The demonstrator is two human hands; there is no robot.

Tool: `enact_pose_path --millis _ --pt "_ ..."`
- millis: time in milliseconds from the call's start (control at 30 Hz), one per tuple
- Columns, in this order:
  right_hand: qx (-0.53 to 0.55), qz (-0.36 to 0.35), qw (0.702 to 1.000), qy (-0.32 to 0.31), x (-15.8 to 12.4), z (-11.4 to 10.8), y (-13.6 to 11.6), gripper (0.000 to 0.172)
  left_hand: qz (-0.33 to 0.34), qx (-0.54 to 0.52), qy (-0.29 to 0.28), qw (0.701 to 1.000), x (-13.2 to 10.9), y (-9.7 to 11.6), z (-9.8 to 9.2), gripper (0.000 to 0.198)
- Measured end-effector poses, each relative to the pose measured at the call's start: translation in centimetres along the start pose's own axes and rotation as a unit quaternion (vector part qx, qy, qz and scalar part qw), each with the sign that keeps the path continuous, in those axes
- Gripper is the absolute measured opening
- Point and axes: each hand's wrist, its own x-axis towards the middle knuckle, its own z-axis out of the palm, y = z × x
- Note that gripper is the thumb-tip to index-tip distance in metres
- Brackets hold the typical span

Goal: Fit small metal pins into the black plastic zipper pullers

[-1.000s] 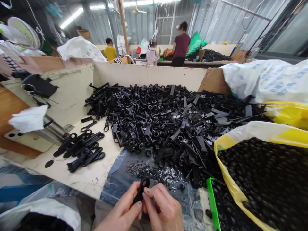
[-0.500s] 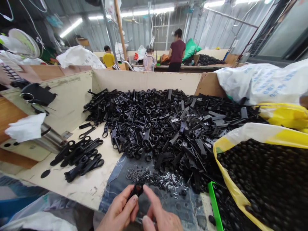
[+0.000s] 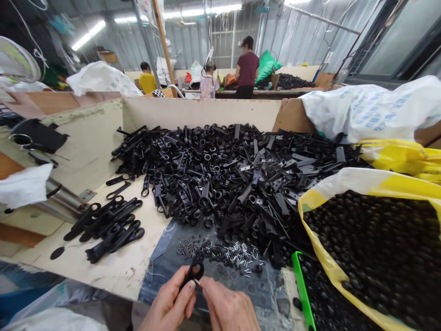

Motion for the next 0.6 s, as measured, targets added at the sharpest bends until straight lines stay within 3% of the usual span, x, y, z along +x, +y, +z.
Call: enact_pose_path --millis 100,267,433,600 --pt "0.014 0.015 1.0 -0.014 0.6 -0.9 -0.7 0.028 0.005 -0.001 0.007 1.0 0.0 0.1 0.0 0.054" --pt "0.035 0.042 0.994 -0.095 1.3 -2.0 -1.1 0.027 0.014 0.014 0.03 0.999 0.0 0.0 0.1 0.052" --pt "-0.005 0.067 0.988 -0.142 1.4 -2.2 -1.2 0.022 0.025 0.028 0.046 0.998 0.0 0.0 0.3 0.049" --pt "-0.072 0.072 0.984 -0.149 1.5 -1.7 -1.4 0.023 0.03 0.044 0.059 0.997 0.1 -0.2 0.6 0.051"
